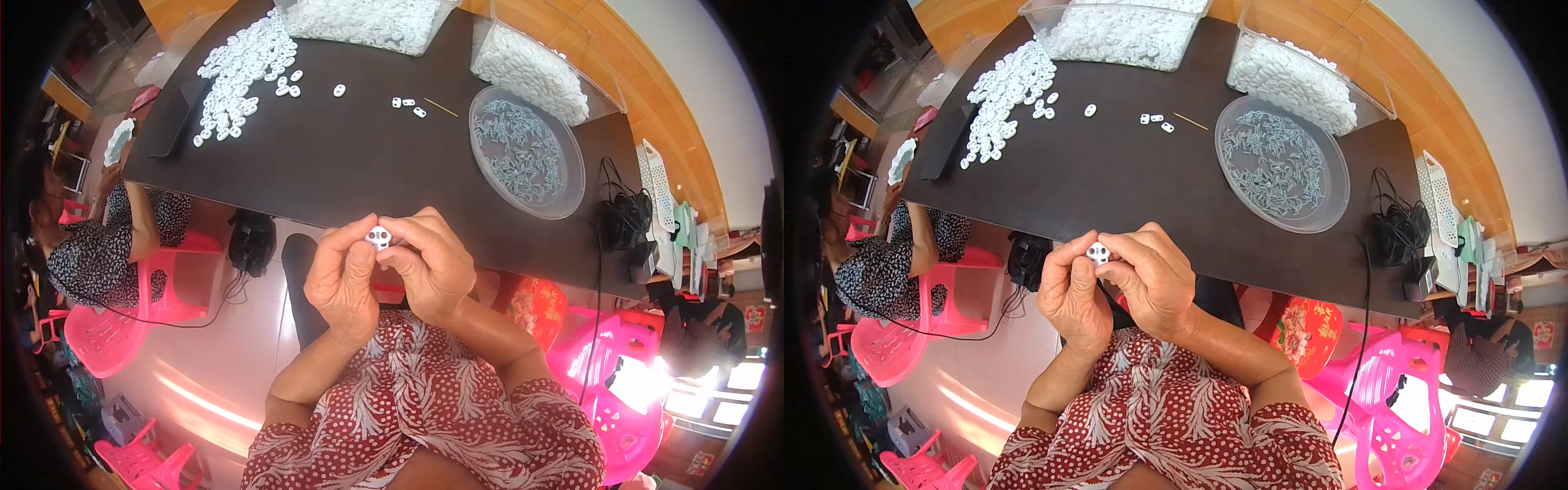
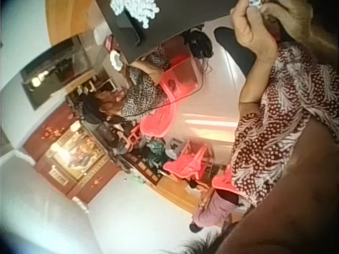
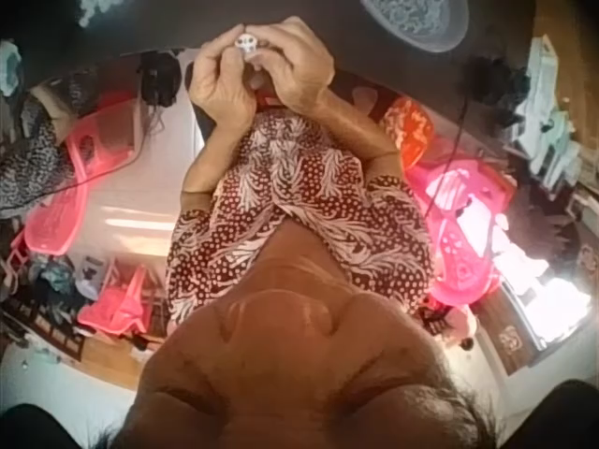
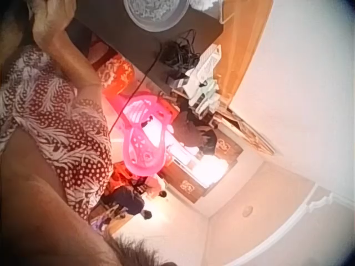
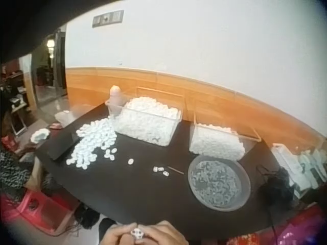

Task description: Manually assembling small white plastic components with metal pins at a workshop table.

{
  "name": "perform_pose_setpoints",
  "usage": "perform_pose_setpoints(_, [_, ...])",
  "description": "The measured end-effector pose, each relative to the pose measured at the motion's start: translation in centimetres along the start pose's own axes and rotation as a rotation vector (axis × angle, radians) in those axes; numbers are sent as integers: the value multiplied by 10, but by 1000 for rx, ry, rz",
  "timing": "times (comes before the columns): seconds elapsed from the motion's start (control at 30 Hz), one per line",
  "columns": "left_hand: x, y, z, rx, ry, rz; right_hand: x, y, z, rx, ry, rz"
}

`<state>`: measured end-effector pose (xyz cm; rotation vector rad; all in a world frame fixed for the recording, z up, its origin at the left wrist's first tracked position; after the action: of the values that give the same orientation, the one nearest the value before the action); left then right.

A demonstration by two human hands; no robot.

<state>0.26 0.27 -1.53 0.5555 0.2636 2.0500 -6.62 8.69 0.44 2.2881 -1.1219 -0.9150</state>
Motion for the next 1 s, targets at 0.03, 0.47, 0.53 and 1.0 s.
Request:
perform_pose_setpoints(0.03, [0,0,0,6,13,-2,1,-1,1,-5,-5,7])
perform_pose_setpoints(0.47, [5,-6,-4,66,74,9,6,-5,-2,-27,-72,4])
perform_pose_setpoints(0.53, [5,-7,-5,80,83,12,6,-5,-3,-29,-58,1])
perform_pose_setpoints(1.0, [7,-5,-9,104,164,72,7,-3,6,-98,-38,-32])
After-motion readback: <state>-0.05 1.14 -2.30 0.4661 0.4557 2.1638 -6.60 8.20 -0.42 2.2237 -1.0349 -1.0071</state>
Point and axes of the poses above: each hand's wrist, its own y-axis towards the middle knuckle, its own x-axis out of the palm, z = x × y, the point moved 1 cm from there along y, towards the middle knuckle, and after that the axes turned 13 degrees about -z, right-handed, at the moved point
